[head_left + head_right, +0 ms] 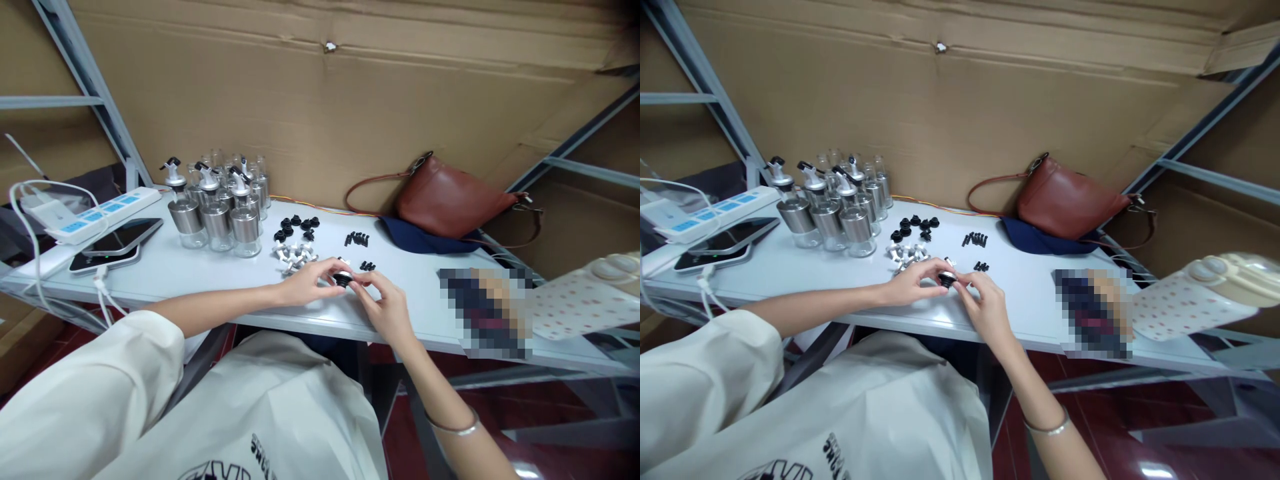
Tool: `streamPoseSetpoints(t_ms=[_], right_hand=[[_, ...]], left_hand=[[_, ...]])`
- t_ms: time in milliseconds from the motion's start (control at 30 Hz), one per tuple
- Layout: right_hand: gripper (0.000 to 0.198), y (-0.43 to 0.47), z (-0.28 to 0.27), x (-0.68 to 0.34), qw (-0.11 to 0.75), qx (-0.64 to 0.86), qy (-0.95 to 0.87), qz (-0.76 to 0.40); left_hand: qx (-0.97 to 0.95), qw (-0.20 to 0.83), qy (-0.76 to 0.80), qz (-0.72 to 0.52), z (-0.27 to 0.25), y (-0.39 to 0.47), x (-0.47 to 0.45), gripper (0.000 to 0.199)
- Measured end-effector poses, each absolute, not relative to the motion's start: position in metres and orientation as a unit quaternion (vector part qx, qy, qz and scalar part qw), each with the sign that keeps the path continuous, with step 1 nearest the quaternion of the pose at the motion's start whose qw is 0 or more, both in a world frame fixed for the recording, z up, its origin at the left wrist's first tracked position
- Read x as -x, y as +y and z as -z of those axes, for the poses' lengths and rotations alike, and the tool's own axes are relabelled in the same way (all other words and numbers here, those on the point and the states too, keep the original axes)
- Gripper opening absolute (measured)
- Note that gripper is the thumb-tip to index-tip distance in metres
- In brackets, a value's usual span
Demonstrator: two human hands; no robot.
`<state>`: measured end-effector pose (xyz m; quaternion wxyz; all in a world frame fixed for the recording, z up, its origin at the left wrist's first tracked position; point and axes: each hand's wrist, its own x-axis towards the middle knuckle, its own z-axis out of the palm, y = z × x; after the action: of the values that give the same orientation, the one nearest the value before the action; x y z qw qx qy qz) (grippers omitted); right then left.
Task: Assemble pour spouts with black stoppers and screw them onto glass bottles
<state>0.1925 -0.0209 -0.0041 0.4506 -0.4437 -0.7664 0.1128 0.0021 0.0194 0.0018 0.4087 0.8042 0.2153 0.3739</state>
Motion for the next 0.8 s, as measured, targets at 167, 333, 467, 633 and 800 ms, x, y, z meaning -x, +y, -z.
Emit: streamPoseSetpoints(t_ms=[167,333,467,633,800], right_hand=[[0.025,0.001,-0.022,-0.207,0.336,0.413,-0.843,-0.085],[0.035,0.046,-0.019,-0.220,0.239,0.491,-0.837,0.045],[0.036,0.080,-0.002,-0.221,0.138,0.520,-0.832,0.138],[0.031,0.093,0.006,-0.214,0.083,0.513,-0.839,0.159],[0.028,0.067,0.000,-0.210,0.091,0.476,-0.859,0.163]], left_hand=[[-0.820,0.319,0.261,-0.396,-0.007,0.019,-0.001,0.027],[-0.818,0.316,0.284,-0.389,-0.010,0.018,0.000,0.029],[-0.826,0.310,0.295,-0.366,-0.011,0.017,-0.001,0.031],[-0.829,0.295,0.295,-0.372,-0.009,0.019,-0.001,0.033],[-0.821,0.298,0.296,-0.387,-0.009,0.021,0.001,0.034]])
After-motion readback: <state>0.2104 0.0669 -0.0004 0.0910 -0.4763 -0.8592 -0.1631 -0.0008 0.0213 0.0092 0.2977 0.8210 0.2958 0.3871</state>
